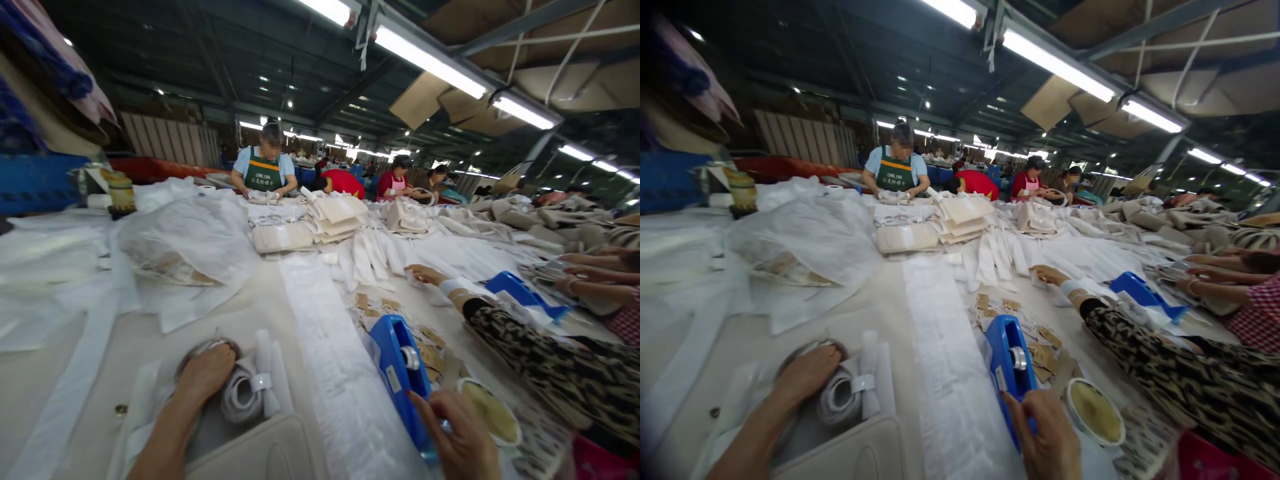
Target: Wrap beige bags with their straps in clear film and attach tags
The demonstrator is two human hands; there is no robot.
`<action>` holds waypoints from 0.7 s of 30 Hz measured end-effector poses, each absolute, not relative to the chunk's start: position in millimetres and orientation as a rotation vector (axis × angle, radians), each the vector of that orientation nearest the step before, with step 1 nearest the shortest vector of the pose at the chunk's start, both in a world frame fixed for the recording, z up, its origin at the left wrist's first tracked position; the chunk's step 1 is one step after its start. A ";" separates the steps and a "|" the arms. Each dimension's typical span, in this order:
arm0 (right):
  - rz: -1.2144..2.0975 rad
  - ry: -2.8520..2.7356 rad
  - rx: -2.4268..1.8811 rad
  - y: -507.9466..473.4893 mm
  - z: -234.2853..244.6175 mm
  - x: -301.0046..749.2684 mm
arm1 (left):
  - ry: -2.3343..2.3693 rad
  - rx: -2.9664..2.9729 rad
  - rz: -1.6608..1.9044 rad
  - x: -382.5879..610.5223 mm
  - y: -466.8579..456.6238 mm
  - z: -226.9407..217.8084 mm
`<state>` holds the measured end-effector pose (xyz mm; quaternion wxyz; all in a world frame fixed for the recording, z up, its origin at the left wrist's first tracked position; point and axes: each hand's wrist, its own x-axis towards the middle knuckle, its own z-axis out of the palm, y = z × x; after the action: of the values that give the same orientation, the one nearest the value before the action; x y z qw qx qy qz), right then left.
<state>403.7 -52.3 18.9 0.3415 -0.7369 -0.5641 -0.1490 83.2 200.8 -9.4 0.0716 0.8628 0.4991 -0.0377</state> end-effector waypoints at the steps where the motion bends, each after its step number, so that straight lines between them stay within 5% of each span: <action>1: -0.281 -1.527 -1.909 -35.2 18.8 382.3 | 1.504 2.579 -0.171 84.3 199.9 -6.6; 9: -0.392 -2.084 -1.998 86.5 -35.1 326.7 | 1.505 2.496 -0.295 89.9 196.5 5.1; 21: -0.426 -1.996 -1.770 105.7 -70.5 326.0 | 1.442 2.588 -0.175 86.9 194.6 2.7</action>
<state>326.0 105.7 -70.5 0.2182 -0.6394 -0.7210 -0.1540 86.9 194.6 2.7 0.0866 0.8687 0.4841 -0.0589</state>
